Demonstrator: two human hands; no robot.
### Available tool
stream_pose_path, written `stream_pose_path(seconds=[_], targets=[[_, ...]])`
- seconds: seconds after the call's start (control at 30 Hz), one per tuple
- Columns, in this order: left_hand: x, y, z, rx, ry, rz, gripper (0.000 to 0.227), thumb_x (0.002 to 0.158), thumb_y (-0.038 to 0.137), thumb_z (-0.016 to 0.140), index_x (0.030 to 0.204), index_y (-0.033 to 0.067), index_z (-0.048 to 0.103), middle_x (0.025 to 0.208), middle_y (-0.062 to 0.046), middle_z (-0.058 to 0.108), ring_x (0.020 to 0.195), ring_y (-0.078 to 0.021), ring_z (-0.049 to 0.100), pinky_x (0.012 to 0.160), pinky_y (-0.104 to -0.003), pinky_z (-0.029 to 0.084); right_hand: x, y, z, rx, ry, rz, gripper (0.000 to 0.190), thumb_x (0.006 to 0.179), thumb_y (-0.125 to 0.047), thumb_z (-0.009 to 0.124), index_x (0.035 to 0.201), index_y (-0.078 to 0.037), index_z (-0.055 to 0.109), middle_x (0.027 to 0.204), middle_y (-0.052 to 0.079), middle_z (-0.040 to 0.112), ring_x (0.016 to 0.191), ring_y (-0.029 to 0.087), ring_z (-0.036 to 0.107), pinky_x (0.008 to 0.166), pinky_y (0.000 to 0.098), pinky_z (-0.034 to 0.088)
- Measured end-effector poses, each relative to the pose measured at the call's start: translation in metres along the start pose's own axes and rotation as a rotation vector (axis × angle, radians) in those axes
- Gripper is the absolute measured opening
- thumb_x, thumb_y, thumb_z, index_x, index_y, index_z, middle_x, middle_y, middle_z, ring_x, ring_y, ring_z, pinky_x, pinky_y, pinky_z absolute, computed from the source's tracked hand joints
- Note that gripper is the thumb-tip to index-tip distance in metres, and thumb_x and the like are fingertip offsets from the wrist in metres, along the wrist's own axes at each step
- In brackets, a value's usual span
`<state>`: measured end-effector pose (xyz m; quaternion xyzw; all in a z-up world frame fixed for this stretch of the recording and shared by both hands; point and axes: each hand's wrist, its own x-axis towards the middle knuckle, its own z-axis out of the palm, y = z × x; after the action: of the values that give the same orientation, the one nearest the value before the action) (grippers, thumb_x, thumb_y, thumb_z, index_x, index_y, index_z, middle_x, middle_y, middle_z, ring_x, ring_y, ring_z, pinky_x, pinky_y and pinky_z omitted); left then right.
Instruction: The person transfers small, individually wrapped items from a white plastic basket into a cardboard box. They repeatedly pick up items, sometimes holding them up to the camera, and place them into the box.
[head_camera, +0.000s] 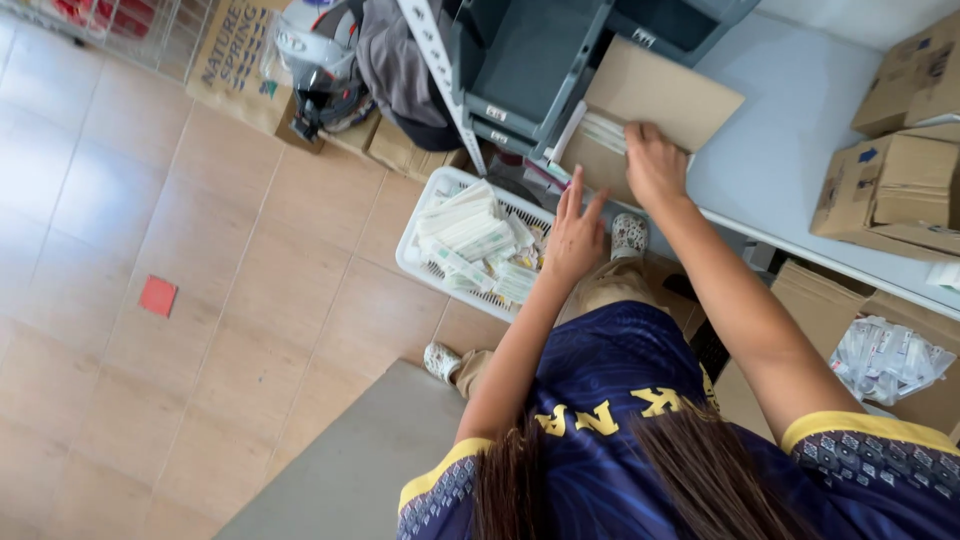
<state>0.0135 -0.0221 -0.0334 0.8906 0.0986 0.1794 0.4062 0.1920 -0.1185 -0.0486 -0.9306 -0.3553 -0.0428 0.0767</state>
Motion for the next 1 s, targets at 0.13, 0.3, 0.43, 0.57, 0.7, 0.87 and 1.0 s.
stream_pose_path(seconds=[0.13,0.3,0.43,0.57,0.7,0.87,1.0], targets=[[-0.033,-0.02,-0.018,-0.156,0.191,-0.151,0.05,0.093,0.003,0.059,0.142,0.0125,0.054,0.165,-0.027,0.028,0.142,-0.0433,0.045,0.117,-0.048,0.044,-0.019,-0.041,-0.041,0.148,0.054,-0.053,0.019,0.096,-0.01,0.072,0.113,-0.004,0.064,0.11,0.018,0.069,0.086,0.042,0.069,0.069,0.052,0.054],[-0.132,-0.154,0.036,-0.064,0.427,-0.629,0.033,0.092,0.005,0.065,0.124,0.0096,0.066,0.151,-0.031,0.039,0.136,-0.0483,0.046,0.113,-0.05,0.041,-0.062,-0.124,-0.044,0.661,0.077,-0.208,0.01,0.103,-0.007,0.069,0.112,-0.005,0.065,0.099,0.016,0.07,0.083,0.034,0.069,0.072,0.0436,0.055],[-0.193,-0.233,0.073,-0.112,0.5,-0.896,0.031,0.091,0.008,0.066,0.122,0.01,0.068,0.147,-0.033,0.039,0.133,-0.047,0.047,0.112,-0.049,0.041,-0.095,-0.162,0.048,0.77,-0.44,-0.122,0.017,0.098,-0.013,0.068,0.114,-0.005,0.066,0.089,0.011,0.071,0.073,0.023,0.069,0.066,0.0382,0.055],[-0.209,-0.272,0.089,-0.255,0.45,-1.032,0.041,0.089,0.019,0.068,0.129,0.0133,0.066,0.149,-0.033,0.038,0.125,-0.0459,0.052,0.108,-0.047,0.044,-0.129,-0.172,0.116,0.792,-0.704,-0.125,0.029,0.092,-0.014,0.068,0.12,-0.006,0.067,0.089,0.01,0.07,0.069,0.021,0.068,0.066,0.0364,0.055],[-0.221,-0.305,0.13,-0.184,0.304,-0.959,0.051,0.09,0.026,0.075,0.137,0.011,0.066,0.139,-0.038,0.041,0.13,-0.0506,0.043,0.108,-0.048,0.039,-0.155,-0.159,0.129,0.782,-0.805,-0.181,0.031,0.09,-0.013,0.069,0.119,-0.004,0.068,0.09,0.01,0.071,0.075,0.021,0.069,0.07,0.0358,0.055],[-0.194,-0.241,0.072,-0.14,0.375,-1.075,0.031,0.091,0.024,0.071,0.119,0.0111,0.072,0.126,-0.022,0.058,0.116,-0.0394,0.058,0.1,-0.044,0.047,-0.151,-0.141,0.117,0.751,-0.873,-0.094,0.031,0.091,-0.014,0.068,0.12,-0.005,0.068,0.093,0.01,0.073,0.077,0.019,0.071,0.071,0.0351,0.056],[-0.189,-0.196,0.024,0.008,0.577,-0.88,0.005,0.09,0.01,0.071,0.094,0.0072,0.072,0.099,-0.015,0.064,0.097,-0.0361,0.062,0.085,-0.045,0.05,-0.124,-0.15,0.092,0.801,-0.848,-0.052,0.031,0.093,-0.015,0.067,0.123,-0.006,0.067,0.099,0.009,0.074,0.081,0.02,0.072,0.074,0.0348,0.058]])
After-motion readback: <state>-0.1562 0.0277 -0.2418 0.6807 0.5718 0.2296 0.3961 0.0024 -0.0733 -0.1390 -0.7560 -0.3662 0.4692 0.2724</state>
